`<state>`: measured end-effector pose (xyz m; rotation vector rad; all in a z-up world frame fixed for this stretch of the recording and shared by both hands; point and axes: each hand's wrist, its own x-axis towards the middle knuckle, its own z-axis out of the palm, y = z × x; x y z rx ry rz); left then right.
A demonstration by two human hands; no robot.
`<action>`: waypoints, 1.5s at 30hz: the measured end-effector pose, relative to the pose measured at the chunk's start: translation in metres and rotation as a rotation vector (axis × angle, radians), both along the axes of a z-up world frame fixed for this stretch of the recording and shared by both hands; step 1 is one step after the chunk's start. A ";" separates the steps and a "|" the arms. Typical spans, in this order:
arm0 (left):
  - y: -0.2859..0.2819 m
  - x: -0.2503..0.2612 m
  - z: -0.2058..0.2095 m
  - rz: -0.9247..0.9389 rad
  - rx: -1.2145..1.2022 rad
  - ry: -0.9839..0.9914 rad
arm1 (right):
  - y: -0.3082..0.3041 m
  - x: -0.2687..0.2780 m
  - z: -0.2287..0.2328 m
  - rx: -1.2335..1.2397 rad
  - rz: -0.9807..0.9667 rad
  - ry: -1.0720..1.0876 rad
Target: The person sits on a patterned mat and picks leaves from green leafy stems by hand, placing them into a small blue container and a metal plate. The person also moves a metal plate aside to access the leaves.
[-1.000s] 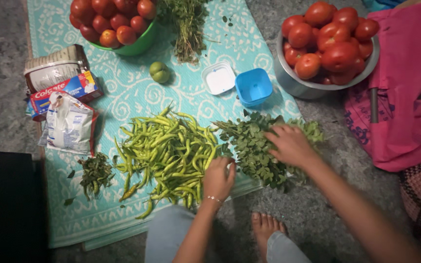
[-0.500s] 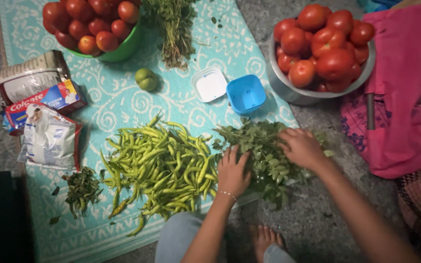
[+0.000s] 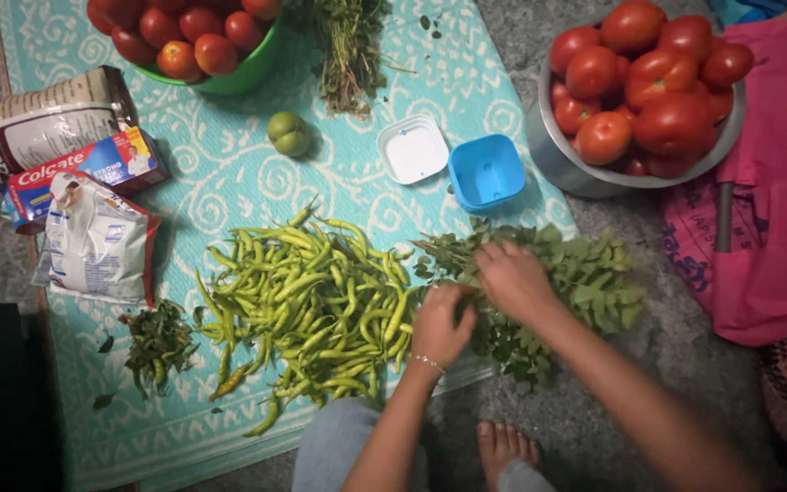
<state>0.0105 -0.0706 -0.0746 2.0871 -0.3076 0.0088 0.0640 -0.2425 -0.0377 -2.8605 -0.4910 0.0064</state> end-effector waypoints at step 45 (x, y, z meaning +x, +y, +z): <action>0.001 0.004 -0.035 -0.021 -0.674 0.322 | -0.048 -0.034 0.005 0.933 -0.561 0.969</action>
